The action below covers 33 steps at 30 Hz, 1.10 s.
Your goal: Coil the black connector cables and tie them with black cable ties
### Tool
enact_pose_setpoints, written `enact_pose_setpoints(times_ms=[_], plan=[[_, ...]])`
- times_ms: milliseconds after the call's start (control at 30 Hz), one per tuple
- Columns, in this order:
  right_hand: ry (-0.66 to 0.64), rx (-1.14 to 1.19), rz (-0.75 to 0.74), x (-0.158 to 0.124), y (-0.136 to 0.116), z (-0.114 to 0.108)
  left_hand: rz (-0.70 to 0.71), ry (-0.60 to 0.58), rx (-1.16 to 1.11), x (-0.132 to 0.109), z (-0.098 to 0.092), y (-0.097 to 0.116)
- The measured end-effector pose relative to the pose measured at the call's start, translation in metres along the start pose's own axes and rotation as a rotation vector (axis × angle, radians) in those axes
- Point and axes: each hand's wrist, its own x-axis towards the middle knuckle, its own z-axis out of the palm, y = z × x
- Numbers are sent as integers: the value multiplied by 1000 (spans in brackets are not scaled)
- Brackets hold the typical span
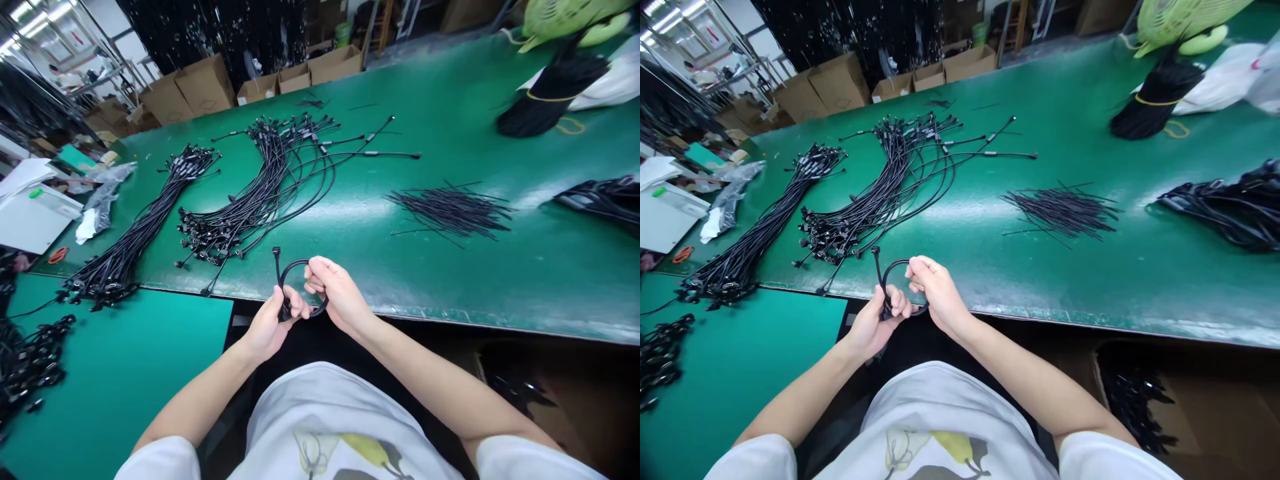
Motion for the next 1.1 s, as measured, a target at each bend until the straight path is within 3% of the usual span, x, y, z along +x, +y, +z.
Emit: enact_pose_setpoints(times_ms=[67, 167, 300, 400, 467, 567, 667, 767, 900, 1000, 1100], plan=[[-15, 134, 91, -2, -4, -1, 43, 1, 37, 0, -2, -3], [-42, 239, 185, -8, -11, -3, 83, -21, 290, 3, -10, -5], [-16, 150, 131, -18, -4, 4, 61, -82, 781, 6, -19, -11], [3, 35, 27, -23, 7, 10, -61, -263, 888, 7, -18, -15], [-8, 39, -38, -24, 8, 12, -100, -320, 847, 7, -15, -16], [-42, 175, -8, -20, 0, 14, -75, -311, 681, 4, -11, -17], [-104, 237, 84, -12, -9, 15, -255, -312, 311, -1, -3, -17], [-133, 226, 143, -4, -9, 13, -381, -216, 43, -6, 6, -14], [-152, 178, 121, 5, -8, 2, -416, -151, -70, -5, 9, -7], [-160, -60, -20, 3, -20, -14, -422, -121, -77, -1, 3, -5], [-165, -640, -356, -11, -40, -29, -333, -55, 24, 4, -5, -7]])
